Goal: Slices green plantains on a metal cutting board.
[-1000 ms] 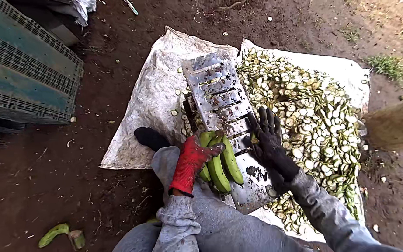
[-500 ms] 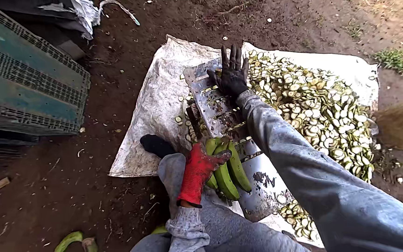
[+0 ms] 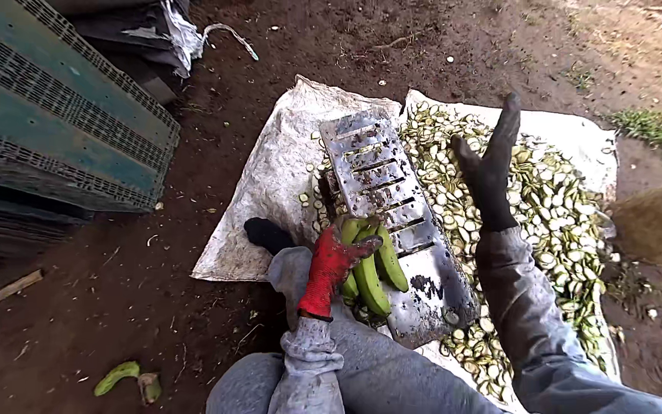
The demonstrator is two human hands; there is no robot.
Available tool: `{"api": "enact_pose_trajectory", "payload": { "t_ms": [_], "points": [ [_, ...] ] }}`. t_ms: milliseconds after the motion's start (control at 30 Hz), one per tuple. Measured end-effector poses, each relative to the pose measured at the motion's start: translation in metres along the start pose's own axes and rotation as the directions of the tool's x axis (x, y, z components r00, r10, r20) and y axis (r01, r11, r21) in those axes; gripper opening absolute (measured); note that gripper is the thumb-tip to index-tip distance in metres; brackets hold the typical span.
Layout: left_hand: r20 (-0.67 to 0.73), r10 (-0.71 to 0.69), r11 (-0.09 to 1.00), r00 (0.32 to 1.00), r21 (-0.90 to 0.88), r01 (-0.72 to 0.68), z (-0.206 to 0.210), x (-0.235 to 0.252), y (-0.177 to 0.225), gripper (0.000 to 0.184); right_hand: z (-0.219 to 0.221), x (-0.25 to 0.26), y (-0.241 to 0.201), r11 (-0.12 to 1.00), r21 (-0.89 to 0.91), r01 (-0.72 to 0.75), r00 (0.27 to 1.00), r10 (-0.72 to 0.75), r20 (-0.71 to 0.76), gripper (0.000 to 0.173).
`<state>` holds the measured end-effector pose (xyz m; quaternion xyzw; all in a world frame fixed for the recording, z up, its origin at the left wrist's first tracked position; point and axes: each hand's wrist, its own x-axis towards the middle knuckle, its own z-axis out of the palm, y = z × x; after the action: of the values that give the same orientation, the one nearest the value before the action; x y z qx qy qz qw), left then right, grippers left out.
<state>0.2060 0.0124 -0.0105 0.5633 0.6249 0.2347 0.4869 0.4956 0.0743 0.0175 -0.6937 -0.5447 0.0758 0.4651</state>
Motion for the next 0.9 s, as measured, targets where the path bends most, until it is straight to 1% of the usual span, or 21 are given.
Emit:
{"api": "enact_pose_trajectory", "payload": {
  "t_ms": [33, 67, 100, 133, 167, 200, 233, 267, 333, 400, 433, 467, 500, 567, 633, 700, 767, 800, 833, 867, 900],
  "points": [
    [-0.009, 0.057, 0.996, 0.998, -0.074, -0.058, -0.002, -0.004, 0.004, 0.061, -0.004, -0.036, -0.014, 0.970, 0.233, -0.073, 0.968, 0.013, 0.249, 0.097],
    [-0.014, 0.119, 0.982, 0.993, -0.147, -0.120, -0.004, -0.007, 0.007, 0.056, -0.006, -0.066, -0.027, 0.893, 0.387, -0.229, 0.861, 0.001, 0.508, 0.094],
    [-0.002, 0.188, 0.959, 0.982, -0.216, -0.184, -0.006, -0.009, 0.006, 0.050, -0.002, -0.085, -0.034, 0.782, 0.492, -0.382, 0.720, -0.081, 0.689, 0.092],
    [0.020, 0.260, 0.926, 0.965, -0.290, -0.243, -0.005, -0.010, 0.004, 0.045, 0.005, -0.096, -0.035, 0.656, 0.555, -0.511, 0.563, -0.233, 0.793, 0.095],
    [0.015, 0.328, 0.889, 0.945, -0.343, -0.303, -0.001, -0.013, 0.004, 0.039, 0.012, -0.103, -0.039, 0.536, 0.579, -0.615, 0.458, -0.355, 0.815, 0.098],
    [-0.026, 0.382, 0.854, 0.924, -0.372, -0.364, 0.005, -0.017, 0.008, 0.039, 0.016, -0.106, -0.044, 0.445, 0.575, -0.687, 0.400, -0.429, 0.810, 0.093],
    [-0.099, 0.421, 0.830, 0.902, -0.359, -0.427, 0.011, -0.019, 0.015, 0.040, 0.017, -0.108, -0.052, 0.396, 0.556, -0.731, 0.401, -0.410, 0.819, 0.084],
    [-0.179, 0.434, 0.830, 0.883, -0.300, -0.470, 0.017, -0.020, 0.022, 0.044, 0.015, -0.111, -0.061, 0.402, 0.556, -0.728, 0.469, -0.299, 0.831, 0.074],
    [-0.244, 0.472, 0.848, 0.847, -0.136, -0.512, 0.022, -0.019, 0.027, 0.053, 0.011, -0.116, -0.073, 0.508, 0.598, -0.620, 0.639, -0.115, 0.760, 0.072],
    [-0.225, 0.505, 0.854, 0.834, -0.014, -0.521, 0.021, -0.016, 0.024, 0.052, 0.014, -0.118, -0.073, 0.657, 0.647, -0.386, 0.812, -0.091, 0.577, 0.081],
    [-0.186, 0.463, 0.878, 0.867, -0.041, -0.478, 0.022, -0.019, 0.022, 0.046, 0.018, -0.119, -0.069, 0.718, 0.652, -0.243, 0.882, -0.116, 0.457, 0.084],
    [-0.151, 0.397, 0.905, 0.905, -0.102, -0.414, 0.026, -0.022, 0.018, 0.038, 0.023, -0.120, -0.064, 0.752, 0.648, -0.120, 0.923, -0.156, 0.351, 0.086],
    [-0.096, 0.372, 0.912, 0.923, -0.149, -0.383, 0.032, -0.021, 0.011, 0.041, 0.028, -0.120, -0.058, 0.763, 0.645, -0.021, 0.938, -0.208, 0.276, 0.089],
    [-0.028, 0.333, 0.914, 0.943, -0.237, -0.330, 0.040, -0.018, -0.001, 0.045, 0.033, -0.115, -0.043, 0.760, 0.643, 0.091, 0.917, -0.315, 0.242, 0.095],
    [0.022, 0.298, 0.913, 0.954, -0.298, -0.278, 0.044, -0.019, -0.004, 0.043, 0.033, -0.113, -0.034, 0.796, 0.595, 0.111, 0.912, -0.320, 0.258, 0.099],
    [-0.011, 0.230, 0.918, 0.973, -0.330, -0.220, 0.049, -0.026, -0.003, 0.043, 0.024, -0.118, -0.027, 0.823, 0.563, 0.075, 0.914, -0.283, 0.292, 0.086],
    [-0.181, 0.228, 0.934, 0.957, -0.237, -0.268, 0.053, -0.025, -0.005, 0.048, 0.004, -0.139, -0.018, 0.845, 0.531, 0.059, 0.925, -0.247, 0.289, 0.080],
    [-0.299, 0.246, 0.951, 0.922, -0.108, -0.289, 0.053, -0.016, -0.006, 0.048, -0.009, -0.156, -0.012, 0.845, 0.534, 0.039, 0.943, -0.208, 0.260, 0.077],
    [-0.368, 0.238, 0.969, 0.899, 0.021, -0.248, 0.052, -0.006, -0.008, 0.048, -0.024, -0.176, -0.006, 0.845, 0.535, 0.001, 0.963, -0.146, 0.228, 0.074],
    [-0.365, 0.170, 0.985, 0.915, 0.094, -0.145, 0.051, 0.001, -0.008, 0.051, -0.035, -0.190, -0.002, 0.847, 0.531, -0.026, 0.976, -0.094, 0.197, 0.070],
    [-0.318, 0.062, 0.995, 0.946, 0.098, -0.032, 0.053, 0.006, -0.007, 0.056, -0.035, -0.193, 0.000, 0.855, 0.519, -0.012, 0.983, -0.084, 0.161, 0.066]
  ]
}}
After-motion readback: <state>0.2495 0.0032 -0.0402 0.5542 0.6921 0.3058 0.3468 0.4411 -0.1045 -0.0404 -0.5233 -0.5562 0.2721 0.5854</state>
